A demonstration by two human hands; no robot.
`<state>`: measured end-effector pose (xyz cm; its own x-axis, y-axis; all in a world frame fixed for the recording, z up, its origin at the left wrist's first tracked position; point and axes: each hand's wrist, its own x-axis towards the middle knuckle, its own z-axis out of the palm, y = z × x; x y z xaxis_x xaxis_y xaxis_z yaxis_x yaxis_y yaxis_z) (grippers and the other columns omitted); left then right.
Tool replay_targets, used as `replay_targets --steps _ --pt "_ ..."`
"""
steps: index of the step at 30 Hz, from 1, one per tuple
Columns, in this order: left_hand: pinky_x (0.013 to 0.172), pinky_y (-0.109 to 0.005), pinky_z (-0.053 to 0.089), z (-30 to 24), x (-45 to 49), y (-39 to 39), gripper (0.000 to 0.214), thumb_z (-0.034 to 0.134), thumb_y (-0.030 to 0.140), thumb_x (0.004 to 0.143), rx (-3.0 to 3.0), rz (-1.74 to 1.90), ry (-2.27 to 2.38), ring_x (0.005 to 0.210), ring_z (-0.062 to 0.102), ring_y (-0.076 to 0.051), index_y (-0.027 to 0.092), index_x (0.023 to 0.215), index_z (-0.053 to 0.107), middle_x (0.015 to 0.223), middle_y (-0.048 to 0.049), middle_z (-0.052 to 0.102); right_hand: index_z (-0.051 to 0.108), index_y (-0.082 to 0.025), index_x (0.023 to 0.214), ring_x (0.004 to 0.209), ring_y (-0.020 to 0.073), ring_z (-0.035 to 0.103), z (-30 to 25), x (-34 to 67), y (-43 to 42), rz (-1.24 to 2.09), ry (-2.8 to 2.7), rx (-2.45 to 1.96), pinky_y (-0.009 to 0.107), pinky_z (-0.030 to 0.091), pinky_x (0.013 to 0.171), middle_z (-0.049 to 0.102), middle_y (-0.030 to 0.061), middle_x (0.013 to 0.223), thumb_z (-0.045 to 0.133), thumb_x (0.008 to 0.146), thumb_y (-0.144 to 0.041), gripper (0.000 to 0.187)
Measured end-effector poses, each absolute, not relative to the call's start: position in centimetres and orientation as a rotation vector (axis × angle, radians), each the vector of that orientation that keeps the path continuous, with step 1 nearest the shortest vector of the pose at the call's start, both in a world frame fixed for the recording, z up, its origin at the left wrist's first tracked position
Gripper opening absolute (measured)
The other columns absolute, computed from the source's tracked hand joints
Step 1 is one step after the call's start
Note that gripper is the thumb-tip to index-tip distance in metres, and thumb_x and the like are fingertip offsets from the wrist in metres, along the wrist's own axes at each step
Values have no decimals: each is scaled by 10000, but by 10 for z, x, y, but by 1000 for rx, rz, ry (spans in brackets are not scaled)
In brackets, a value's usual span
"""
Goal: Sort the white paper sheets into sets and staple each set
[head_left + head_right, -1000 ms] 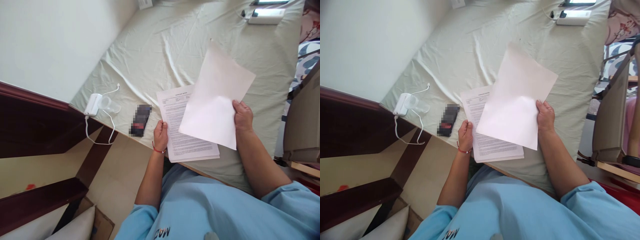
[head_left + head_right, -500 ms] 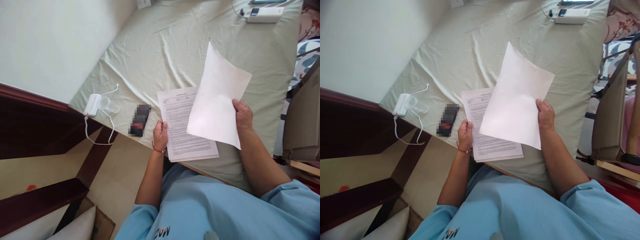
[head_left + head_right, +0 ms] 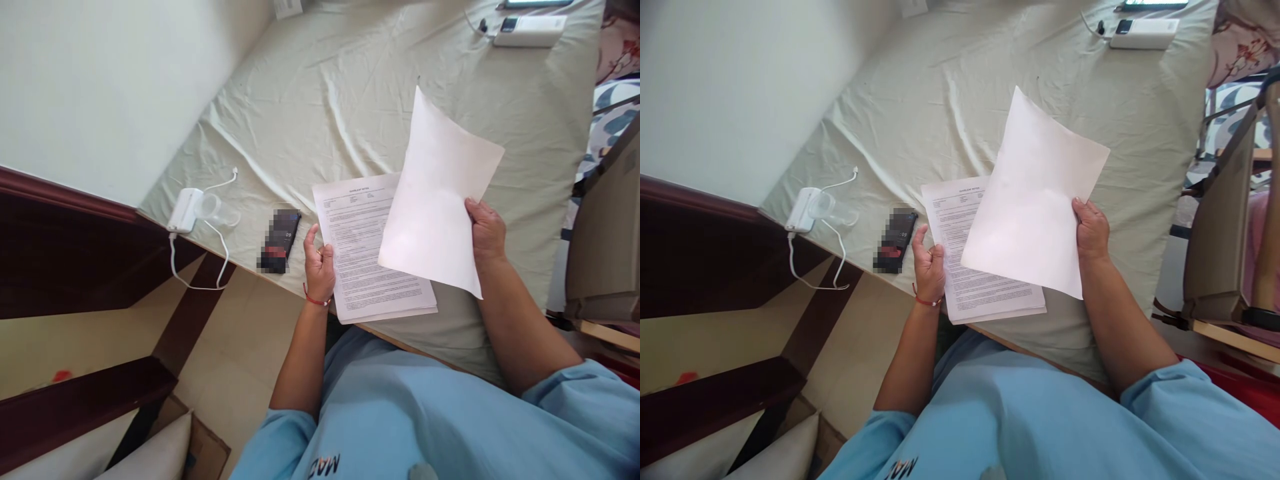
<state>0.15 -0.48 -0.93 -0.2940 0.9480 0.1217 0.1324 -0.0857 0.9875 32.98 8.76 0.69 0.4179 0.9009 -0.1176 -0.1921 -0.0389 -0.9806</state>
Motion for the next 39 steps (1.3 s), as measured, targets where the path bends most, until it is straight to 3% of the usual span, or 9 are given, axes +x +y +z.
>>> replay_targets --steps 2,5,8,15,21,26,30,34,39 --pt "891 -378 630 -9 1 -5 659 589 576 1021 1259 1463 1474 932 773 -202 295 1594 426 1065 -68 782 623 -194 756 883 153 605 11 328 87 1043 -580 -1322 298 513 919 644 8 809 772 767 -281 173" --pt "1089 -431 568 -7 0 -6 448 580 547 1029 1366 1427 1523 1205 726 -252 265 1359 691 1248 -87 773 625 -193 763 908 158 612 13 327 85 1057 -569 -1328 300 513 937 646 0 823 798 747 -307 207" --pt "1143 -450 532 -4 -1 -6 381 575 511 1035 1406 1382 1563 1261 701 -265 243 1216 776 1286 -83 773 648 -180 775 915 161 626 11 330 84 1048 -606 -1316 307 507 978 656 -1 834 816 726 -353 246" --pt "1132 -451 533 -5 -3 -8 356 613 444 1011 1354 1344 1525 1239 708 -266 236 1260 762 1300 -86 773 651 -202 745 906 170 641 6 332 86 1043 -601 -1302 319 529 987 670 -24 800 843 671 -403 288" --pt "1121 -443 542 -6 -2 -9 401 661 379 960 1305 1364 1419 1238 707 -269 243 1335 701 1318 -92 754 665 -193 753 942 201 660 18 320 82 1020 -594 -1279 336 555 928 702 28 841 801 681 -364 230" --pt "1028 -434 602 -4 3 -8 734 700 531 948 1197 1417 1304 1197 740 -262 308 1587 413 1309 -122 749 723 -220 959 945 220 695 24 299 69 1095 -730 -1167 351 569 893 762 44 934 779 766 -399 269" --pt "980 -439 623 -6 3 -7 883 696 592 936 1147 1401 1309 1130 769 -277 308 1659 273 1253 -131 766 736 -250 999 821 189 670 24 291 61 1113 -877 -1170 326 565 785 739 7 902 793 807 -468 296" --pt "977 -435 625 -5 3 -6 734 690 492 933 1087 1392 1340 1121 771 -289 235 1576 450 1216 -130 786 684 -236 920 683 137 553 23 289 55 1078 -1061 -1187 268 455 621 669 -18 822 780 864 -482 270" --pt "1001 -414 608 -1 5 -5 431 662 362 912 1077 1384 1355 1143 753 -280 183 1305 676 1204 -113 796 674 -212 881 639 116 458 23 285 50 1043 -1203 -1195 266 378 602 600 -27 756 795 860 -500 313"
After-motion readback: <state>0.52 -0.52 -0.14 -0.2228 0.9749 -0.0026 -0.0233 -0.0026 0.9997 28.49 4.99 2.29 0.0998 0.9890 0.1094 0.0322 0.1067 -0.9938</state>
